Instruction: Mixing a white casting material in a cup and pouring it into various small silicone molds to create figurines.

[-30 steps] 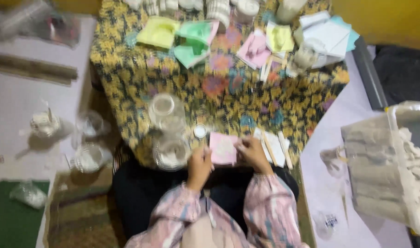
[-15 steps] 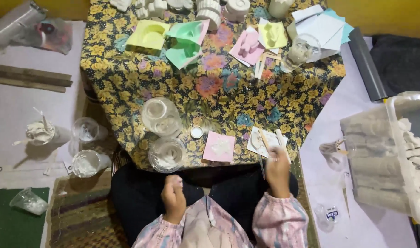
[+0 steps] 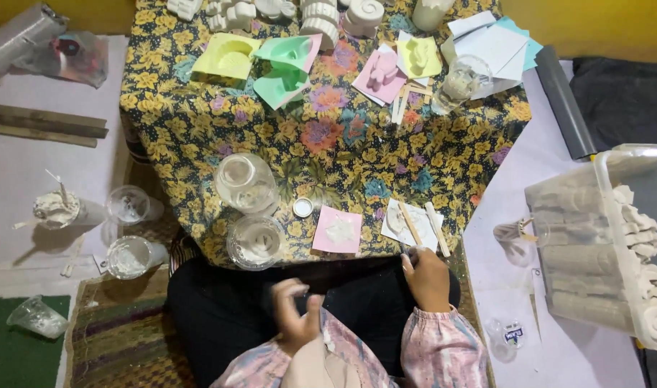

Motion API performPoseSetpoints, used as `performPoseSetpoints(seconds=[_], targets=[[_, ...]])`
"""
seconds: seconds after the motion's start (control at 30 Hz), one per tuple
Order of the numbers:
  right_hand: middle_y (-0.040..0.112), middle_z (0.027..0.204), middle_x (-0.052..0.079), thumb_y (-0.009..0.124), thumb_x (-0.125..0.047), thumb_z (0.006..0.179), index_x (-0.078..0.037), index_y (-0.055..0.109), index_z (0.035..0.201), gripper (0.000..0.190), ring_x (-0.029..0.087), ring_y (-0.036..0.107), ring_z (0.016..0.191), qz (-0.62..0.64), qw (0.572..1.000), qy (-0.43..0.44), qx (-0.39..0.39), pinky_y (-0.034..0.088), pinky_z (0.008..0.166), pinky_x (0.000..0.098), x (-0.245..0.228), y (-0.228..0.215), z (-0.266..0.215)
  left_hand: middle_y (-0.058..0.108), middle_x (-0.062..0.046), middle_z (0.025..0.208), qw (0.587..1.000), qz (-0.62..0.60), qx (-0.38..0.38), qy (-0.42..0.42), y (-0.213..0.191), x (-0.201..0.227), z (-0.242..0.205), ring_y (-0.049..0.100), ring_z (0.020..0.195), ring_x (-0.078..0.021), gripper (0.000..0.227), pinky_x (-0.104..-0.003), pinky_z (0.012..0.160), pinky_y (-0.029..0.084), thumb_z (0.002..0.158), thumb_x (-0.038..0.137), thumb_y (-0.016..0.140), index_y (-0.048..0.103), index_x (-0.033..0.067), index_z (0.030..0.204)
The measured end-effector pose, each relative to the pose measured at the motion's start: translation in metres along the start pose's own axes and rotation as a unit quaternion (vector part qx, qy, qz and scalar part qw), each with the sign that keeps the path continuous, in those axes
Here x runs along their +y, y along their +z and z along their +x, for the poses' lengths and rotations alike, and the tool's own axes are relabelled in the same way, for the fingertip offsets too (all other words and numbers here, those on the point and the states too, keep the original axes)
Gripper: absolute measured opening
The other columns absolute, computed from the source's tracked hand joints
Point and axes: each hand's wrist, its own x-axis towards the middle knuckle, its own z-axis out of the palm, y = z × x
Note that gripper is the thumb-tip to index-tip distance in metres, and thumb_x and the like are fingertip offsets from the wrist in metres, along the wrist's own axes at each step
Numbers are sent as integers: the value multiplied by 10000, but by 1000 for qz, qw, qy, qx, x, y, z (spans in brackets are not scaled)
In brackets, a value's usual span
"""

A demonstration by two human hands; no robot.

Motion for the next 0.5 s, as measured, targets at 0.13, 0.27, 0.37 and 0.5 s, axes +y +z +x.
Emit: performPoseSetpoints(seconds=[0.13, 0.27, 0.37, 0.5], targets=[[674, 651, 71, 778, -153, 802, -8, 761, 909, 181, 188, 572, 532, 126, 990, 64, -4, 474, 549, 301, -3, -4, -1, 637, -84, 1045, 945, -161, -239, -153, 46, 42, 0, 592, 813, -169, 232, -277, 721, 511, 931, 187, 584, 634, 33, 1097], [734, 691, 98, 828, -271, 794, -100, 770, 881, 201, 274, 724, 687, 176, 974, 142, -6, 549, 645, 374, 9, 6, -5, 671, -237, 1011, 875, -168, -369, -263, 119, 37, -4, 720, 827, -328, 366, -433, 714, 596, 1033, 229, 541, 646, -59, 1235], [741, 761, 145, 744, -176, 810, -132, 779, 927, 130, 361, 726, 764, 131, 988, 75, 33, 567, 676, 449, -14, -8, -19, 714, -104, 745, 879, -117, -372, -275, 162, 9, -17, 694, 698, -254, 282, -383, 630, 546, 1003, 325, 610, 774, 105, 937], [756, 794, 129, 786, -170, 757, -130, 782, 957, 204, 361, 740, 781, 143, 990, -5, 9, 588, 677, 433, -12, -21, -15, 720, -132, 718, 886, -110, -358, -274, 177, -10, -11, 710, 689, -264, 222, -379, 645, 548, 967, 210, 620, 766, 98, 842]])
